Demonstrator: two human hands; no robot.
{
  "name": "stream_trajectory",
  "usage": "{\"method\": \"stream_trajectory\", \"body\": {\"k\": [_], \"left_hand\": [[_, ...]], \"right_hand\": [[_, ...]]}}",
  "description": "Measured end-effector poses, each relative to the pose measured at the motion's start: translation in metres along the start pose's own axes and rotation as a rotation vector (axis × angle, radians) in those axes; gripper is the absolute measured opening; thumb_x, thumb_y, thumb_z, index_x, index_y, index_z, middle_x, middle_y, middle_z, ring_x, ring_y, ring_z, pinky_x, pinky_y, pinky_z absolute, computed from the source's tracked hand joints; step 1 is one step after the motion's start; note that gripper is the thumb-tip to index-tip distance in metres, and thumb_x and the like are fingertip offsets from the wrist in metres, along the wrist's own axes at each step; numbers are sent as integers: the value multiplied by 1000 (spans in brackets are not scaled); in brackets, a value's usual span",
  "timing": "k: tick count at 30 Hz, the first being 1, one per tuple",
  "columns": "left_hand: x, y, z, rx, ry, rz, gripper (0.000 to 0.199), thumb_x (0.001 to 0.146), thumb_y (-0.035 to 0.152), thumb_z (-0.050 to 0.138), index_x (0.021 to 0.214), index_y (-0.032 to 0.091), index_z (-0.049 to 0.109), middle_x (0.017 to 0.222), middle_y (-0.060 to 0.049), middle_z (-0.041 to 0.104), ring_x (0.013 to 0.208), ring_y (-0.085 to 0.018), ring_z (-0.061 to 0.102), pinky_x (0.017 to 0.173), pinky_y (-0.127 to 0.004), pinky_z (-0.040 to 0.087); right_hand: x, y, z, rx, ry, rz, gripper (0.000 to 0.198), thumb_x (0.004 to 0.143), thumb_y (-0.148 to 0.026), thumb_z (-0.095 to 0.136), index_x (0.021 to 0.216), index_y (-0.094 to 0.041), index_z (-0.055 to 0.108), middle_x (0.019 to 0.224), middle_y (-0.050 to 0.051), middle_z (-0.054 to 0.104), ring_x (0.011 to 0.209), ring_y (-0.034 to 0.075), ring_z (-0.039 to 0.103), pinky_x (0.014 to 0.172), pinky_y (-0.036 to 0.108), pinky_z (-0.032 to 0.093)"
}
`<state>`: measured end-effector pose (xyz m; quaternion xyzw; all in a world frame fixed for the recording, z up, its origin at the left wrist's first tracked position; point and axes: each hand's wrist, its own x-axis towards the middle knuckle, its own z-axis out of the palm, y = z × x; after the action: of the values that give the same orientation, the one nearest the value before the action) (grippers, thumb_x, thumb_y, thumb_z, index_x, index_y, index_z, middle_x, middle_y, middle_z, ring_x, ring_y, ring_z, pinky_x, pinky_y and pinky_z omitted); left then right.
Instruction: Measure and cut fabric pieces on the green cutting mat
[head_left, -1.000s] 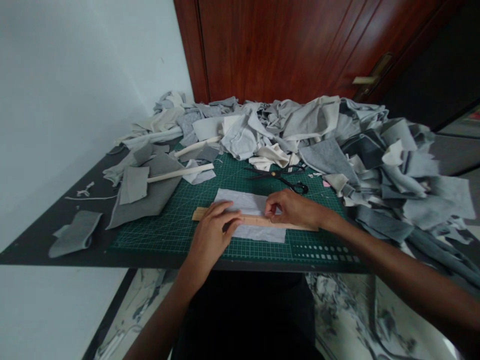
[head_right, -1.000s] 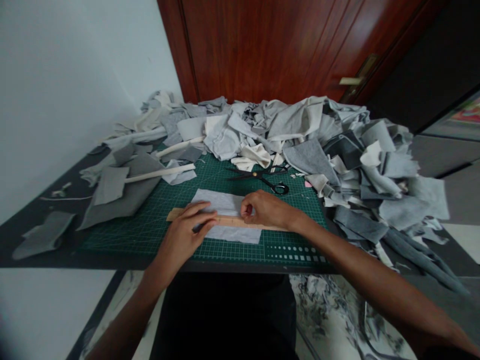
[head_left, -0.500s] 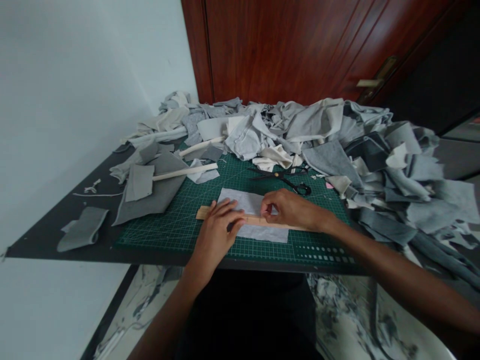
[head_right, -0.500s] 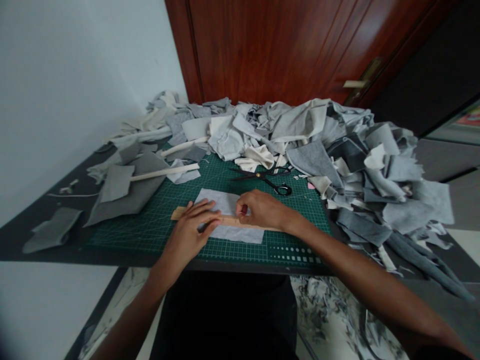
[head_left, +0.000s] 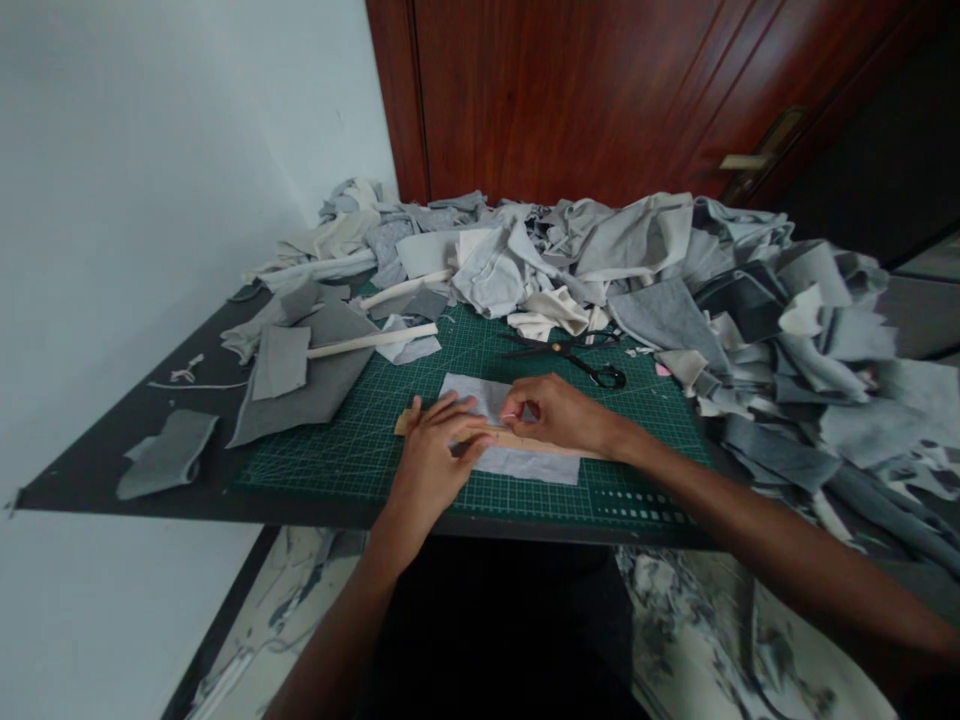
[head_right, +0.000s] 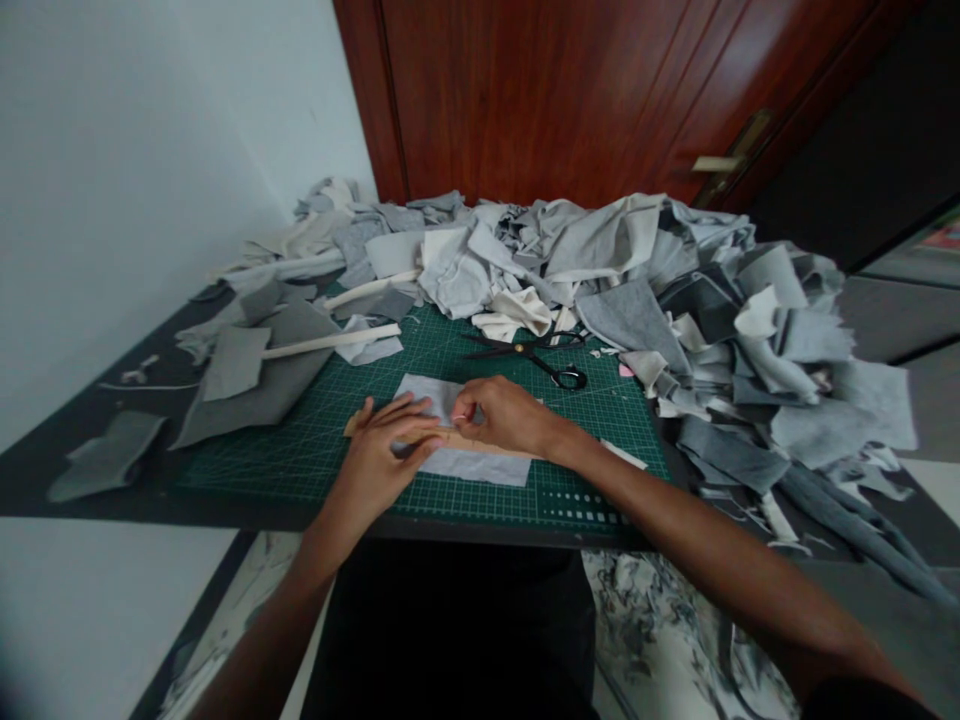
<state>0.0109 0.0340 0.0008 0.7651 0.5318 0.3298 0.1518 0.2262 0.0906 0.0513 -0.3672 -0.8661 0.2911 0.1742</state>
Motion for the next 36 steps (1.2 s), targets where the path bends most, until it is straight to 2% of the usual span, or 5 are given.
{"method": "stream_trajectory", "body": {"k": [12,22,28,32,36], "left_hand": [[-3,-2,2,-20,15,-9,13,92,28,73,99,24,63,119,-5,77,132,-27,62,125,-58,24],[-3,-5,5,-3,28,-11,30,91,31,74,120,26,67,121,-4,77,133,-28,62,126,-60,22],[-2,-5,2,-11,6,-1,23,94,28,70,117,24,68,118,-5,78,136,-27,59,124,-57,27],[-1,-6,0,-17,-17,18,10,97,20,60,98,24,69,127,-5,75,137,-26,59,120,-55,33],[-1,-5,-2,-25,-2,39,11,96,17,59,90,24,65,120,-4,77,135,-26,60,117,-52,37]], "right_hand": [[20,-5,14,11,-15,-6,6,83,-11,72,81,-16,75,80,1,72,70,11,62,66,22,39],[4,-5,-7,-29,-121,33,11,84,-10,69,83,-16,77,78,1,73,68,12,62,66,23,40],[-10,5,-24,-51,-189,54,15,79,-6,66,80,-17,77,76,1,71,68,12,60,67,23,42],[-6,1,-17,18,-67,41,12,82,-10,64,81,-16,74,80,1,70,68,11,57,65,23,40],[12,-5,15,166,177,20,7,85,-21,68,79,-17,70,78,0,67,66,11,54,63,23,40]]}}
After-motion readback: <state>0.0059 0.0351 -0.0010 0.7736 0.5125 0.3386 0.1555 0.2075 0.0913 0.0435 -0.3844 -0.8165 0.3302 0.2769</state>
